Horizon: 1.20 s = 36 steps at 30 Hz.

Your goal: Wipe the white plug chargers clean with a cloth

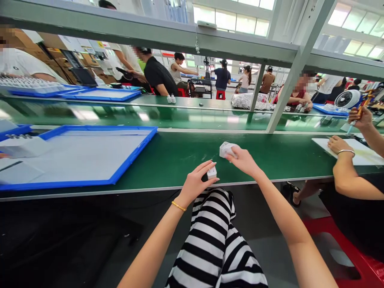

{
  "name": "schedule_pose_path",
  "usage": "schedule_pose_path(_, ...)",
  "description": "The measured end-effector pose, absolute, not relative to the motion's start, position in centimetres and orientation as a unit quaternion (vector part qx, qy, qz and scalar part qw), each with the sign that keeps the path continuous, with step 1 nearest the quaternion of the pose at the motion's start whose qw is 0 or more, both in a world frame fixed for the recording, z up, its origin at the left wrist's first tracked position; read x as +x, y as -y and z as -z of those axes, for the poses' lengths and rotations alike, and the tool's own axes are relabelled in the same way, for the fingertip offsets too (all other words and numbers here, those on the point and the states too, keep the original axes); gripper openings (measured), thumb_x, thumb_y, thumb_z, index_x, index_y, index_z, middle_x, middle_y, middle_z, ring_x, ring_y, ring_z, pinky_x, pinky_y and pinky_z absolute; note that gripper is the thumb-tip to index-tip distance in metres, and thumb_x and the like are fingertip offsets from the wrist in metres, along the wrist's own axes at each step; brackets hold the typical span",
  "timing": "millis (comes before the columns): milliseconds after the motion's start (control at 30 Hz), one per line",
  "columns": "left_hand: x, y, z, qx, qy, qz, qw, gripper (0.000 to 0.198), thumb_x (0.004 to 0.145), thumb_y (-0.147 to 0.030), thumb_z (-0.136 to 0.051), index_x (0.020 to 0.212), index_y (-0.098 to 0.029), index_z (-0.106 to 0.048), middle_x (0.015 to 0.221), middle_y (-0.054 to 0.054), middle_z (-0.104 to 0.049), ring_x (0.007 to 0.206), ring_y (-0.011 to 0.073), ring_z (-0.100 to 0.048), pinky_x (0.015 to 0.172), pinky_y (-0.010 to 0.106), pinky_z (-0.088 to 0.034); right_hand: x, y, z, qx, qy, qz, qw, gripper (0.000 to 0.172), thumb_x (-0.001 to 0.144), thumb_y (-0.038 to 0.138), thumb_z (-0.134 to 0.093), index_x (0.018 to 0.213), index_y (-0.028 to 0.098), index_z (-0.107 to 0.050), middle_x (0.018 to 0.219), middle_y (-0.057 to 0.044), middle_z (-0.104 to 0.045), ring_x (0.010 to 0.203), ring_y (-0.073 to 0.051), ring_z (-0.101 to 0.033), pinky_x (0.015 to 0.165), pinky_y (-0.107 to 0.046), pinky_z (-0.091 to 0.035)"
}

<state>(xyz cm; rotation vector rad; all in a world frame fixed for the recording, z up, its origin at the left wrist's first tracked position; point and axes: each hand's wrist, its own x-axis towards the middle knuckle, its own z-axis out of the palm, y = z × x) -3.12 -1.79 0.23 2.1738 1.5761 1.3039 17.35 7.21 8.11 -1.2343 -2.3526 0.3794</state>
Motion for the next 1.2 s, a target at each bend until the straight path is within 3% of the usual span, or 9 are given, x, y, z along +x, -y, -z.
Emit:
schedule_pose_path(133,-4.9,0.4,-0.8,0.673,-0.613,-0.411,0.052,0.052,0.084,-0.03,-0.069,0.134,-0.03,-0.053,0.145,0.006,-0.052,0.126,0.0277,-0.057,0.105,0.042,-0.048,17.2,-8.3,-7.7,-0.604,0.775,0.014,0.186,0.046,0.089,0.065,-0.044,0.094,0.023,-0.063,0.092,-0.007,-0.069,0.088,-0.026,-0.064,0.062,-0.028,-0.04)
schedule_pose_path(300,-6.2,-0.4,-0.7,0.583,-0.65,-0.488,0.014,0.09,0.077,-0.033,-0.076,0.15,-0.025,-0.025,0.157,0.018,-0.027,0.146,0.0355,-0.029,0.113,0.052,-0.036,15.7,-9.0,-6.6,-0.588,0.793,0.075,0.143,0.054,0.088,0.069,-0.043,0.107,0.025,-0.067,0.097,-0.01,-0.071,0.093,-0.027,-0.064,0.06,-0.028,-0.041)
schedule_pose_path(367,-6.2,0.0,-0.5,0.555,-0.627,-0.546,-0.022,0.071,0.081,-0.035,-0.071,0.142,-0.022,-0.037,0.146,0.018,-0.041,0.139,0.0317,-0.04,0.108,0.047,-0.041,15.3,-9.3,-6.2,-0.575,0.801,0.083,0.147,0.053,0.09,0.068,-0.042,0.105,0.024,-0.067,0.095,-0.011,-0.071,0.092,-0.027,-0.065,0.058,-0.027,-0.04)
schedule_pose_path(433,-6.2,0.5,-0.3,0.535,-0.609,-0.584,-0.036,0.039,0.086,-0.034,-0.064,0.121,-0.02,-0.053,0.119,0.013,-0.059,0.116,0.0259,-0.057,0.096,0.041,-0.049,15.0,-9.7,-5.9,-0.571,0.803,0.085,0.147,0.052,0.093,0.065,-0.038,0.102,0.023,-0.068,0.092,-0.011,-0.071,0.09,-0.027,-0.065,0.056,-0.027,-0.038)
schedule_pose_path(500,-6.0,0.8,-0.2,0.555,-0.599,-0.577,0.002,0.017,0.089,-0.034,-0.059,0.098,-0.02,-0.059,0.092,0.006,-0.064,0.089,0.0203,-0.063,0.082,0.036,-0.053,14.9,-10.0,-5.9,-0.576,0.801,0.081,0.142,0.05,0.096,0.06,-0.034,0.102,0.022,-0.067,0.092,-0.011,-0.071,0.088,-0.026,-0.064,0.055,-0.027,-0.037)
schedule_pose_path(600,-5.9,0.8,-0.4,0.642,-0.577,-0.497,0.094,0.016,0.09,-0.034,-0.055,0.085,-0.021,-0.06,0.08,0.001,-0.064,0.073,0.0159,-0.062,0.072,0.031,-0.052,15.0,-10.2,-5.9,-0.574,0.804,0.067,0.141,0.048,0.099,0.055,-0.03,0.102,0.023,-0.065,0.094,-0.01,-0.07,0.086,-0.024,-0.064,0.056,-0.026,-0.034)
schedule_pose_path(700,-5.8,0.8,-0.7,0.682,-0.578,-0.429,0.127,0.016,0.09,-0.035,-0.055,0.091,-0.021,-0.063,0.084,0.001,-0.066,0.075,0.0161,-0.063,0.071,0.03,-0.051,15.1,-10.1,-5.6,-0.552,0.817,0.062,0.157,0.045,0.099,0.052,-0.031,0.094,0.023,-0.065,0.089,-0.008,-0.07,0.083,-0.022,-0.062,0.054,-0.024,-0.029)
schedule_pose_path(900,-5.6,0.9,-0.8,0.681,-0.594,-0.408,0.129,0.024,0.09,-0.036,-0.056,0.108,-0.022,-0.063,0.095,0.003,-0.068,0.081,0.0171,-0.064,0.073,0.031,-0.053,14.7,-8.5,-4.8,-0.502,0.836,0.124,0.183,0.043,0.099,0.049,-0.036,0.085,0.021,-0.065,0.081,-0.008,-0.069,0.085,-0.022,-0.06,0.054,-0.026,-0.021)
schedule_pose_path(1200,-5.8,0.8,-0.7,0.694,-0.556,-0.431,0.151,0.058,0.085,-0.038,-0.065,0.14,-0.027,-0.046,0.133,0.007,-0.06,0.109,0.0214,-0.063,0.095,0.036,-0.051,14.4,-5.7,-4.8,-0.35,0.923,-0.013,0.159,0.036,0.101,0.045,-0.034,0.081,0.021,-0.053,0.078,-0.003,-0.063,0.076,-0.018,-0.056,0.062,-0.025,-0.034)
